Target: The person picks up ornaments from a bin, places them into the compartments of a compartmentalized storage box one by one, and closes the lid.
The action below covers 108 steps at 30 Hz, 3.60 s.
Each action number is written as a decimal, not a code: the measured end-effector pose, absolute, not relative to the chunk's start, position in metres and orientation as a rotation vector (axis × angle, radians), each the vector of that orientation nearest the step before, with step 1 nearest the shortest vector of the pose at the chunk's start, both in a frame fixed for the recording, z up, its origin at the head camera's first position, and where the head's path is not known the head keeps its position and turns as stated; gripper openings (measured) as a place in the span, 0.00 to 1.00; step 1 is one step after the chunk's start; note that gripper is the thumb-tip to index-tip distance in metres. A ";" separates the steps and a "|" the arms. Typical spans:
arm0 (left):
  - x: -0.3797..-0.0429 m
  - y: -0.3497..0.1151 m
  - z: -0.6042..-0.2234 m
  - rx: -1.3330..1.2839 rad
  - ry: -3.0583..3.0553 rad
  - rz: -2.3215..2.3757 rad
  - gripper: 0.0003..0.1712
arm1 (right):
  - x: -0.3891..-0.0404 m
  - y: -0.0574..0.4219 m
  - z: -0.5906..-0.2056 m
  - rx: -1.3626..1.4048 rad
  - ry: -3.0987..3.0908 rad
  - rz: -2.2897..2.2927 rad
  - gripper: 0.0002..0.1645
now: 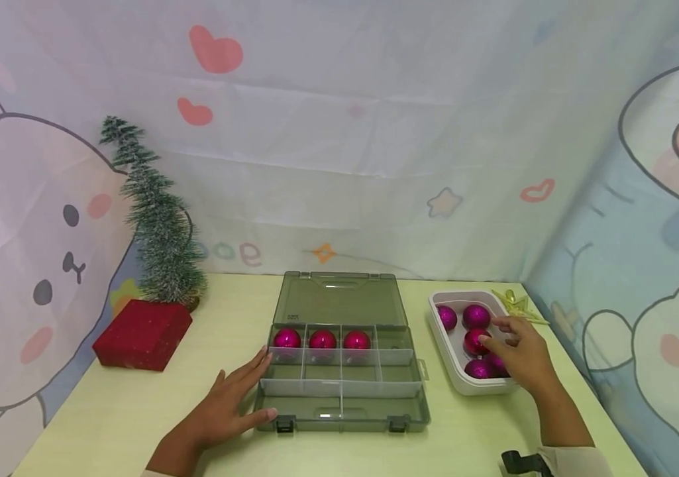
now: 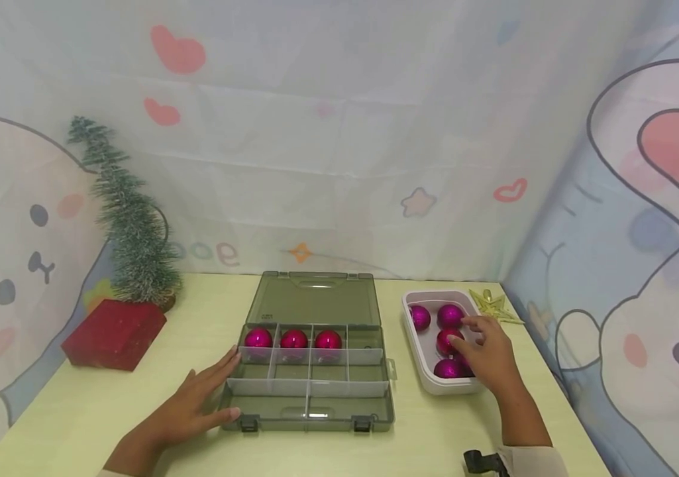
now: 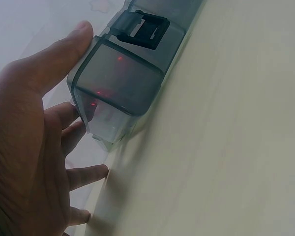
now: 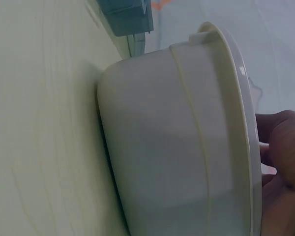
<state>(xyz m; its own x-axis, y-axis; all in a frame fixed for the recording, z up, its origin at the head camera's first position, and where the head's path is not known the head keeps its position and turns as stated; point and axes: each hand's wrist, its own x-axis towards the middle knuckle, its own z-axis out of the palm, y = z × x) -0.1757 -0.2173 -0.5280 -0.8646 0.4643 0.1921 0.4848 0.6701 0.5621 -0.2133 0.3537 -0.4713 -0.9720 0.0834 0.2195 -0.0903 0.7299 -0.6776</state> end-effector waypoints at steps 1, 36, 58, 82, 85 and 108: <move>-0.175 -0.217 -0.528 -0.808 -2.841 -0.969 0.54 | -0.214 0.353 -0.471 0.017 -2.722 1.050 0.32; -0.175 -0.217 -0.527 -0.810 -2.833 -0.986 0.53 | -0.247 0.352 -0.471 0.089 -2.983 0.772 0.26; -0.174 -0.216 -0.526 -0.805 -2.845 -1.019 0.54 | -0.226 0.323 -0.462 0.054 -2.610 0.973 0.29; -0.175 -0.216 -0.526 -0.801 -2.847 -1.007 0.54 | -0.233 0.280 -0.456 0.109 -2.432 1.001 0.29; -0.175 -0.216 -0.527 -0.797 -2.848 -1.001 0.54 | -0.234 0.271 -0.458 0.125 -2.416 1.026 0.27; -0.176 -0.216 -0.526 -0.794 -2.845 -0.997 0.54 | -0.238 0.214 -0.481 0.159 -2.606 0.736 0.34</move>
<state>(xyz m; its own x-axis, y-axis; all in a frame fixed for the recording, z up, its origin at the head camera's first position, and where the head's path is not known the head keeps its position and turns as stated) -0.1762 -0.2164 -0.5263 -0.8700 0.4571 0.1847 0.4724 0.6659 0.5775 -0.2380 0.2144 -0.4806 -0.9029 0.0054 0.4299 -0.2203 0.8529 -0.4734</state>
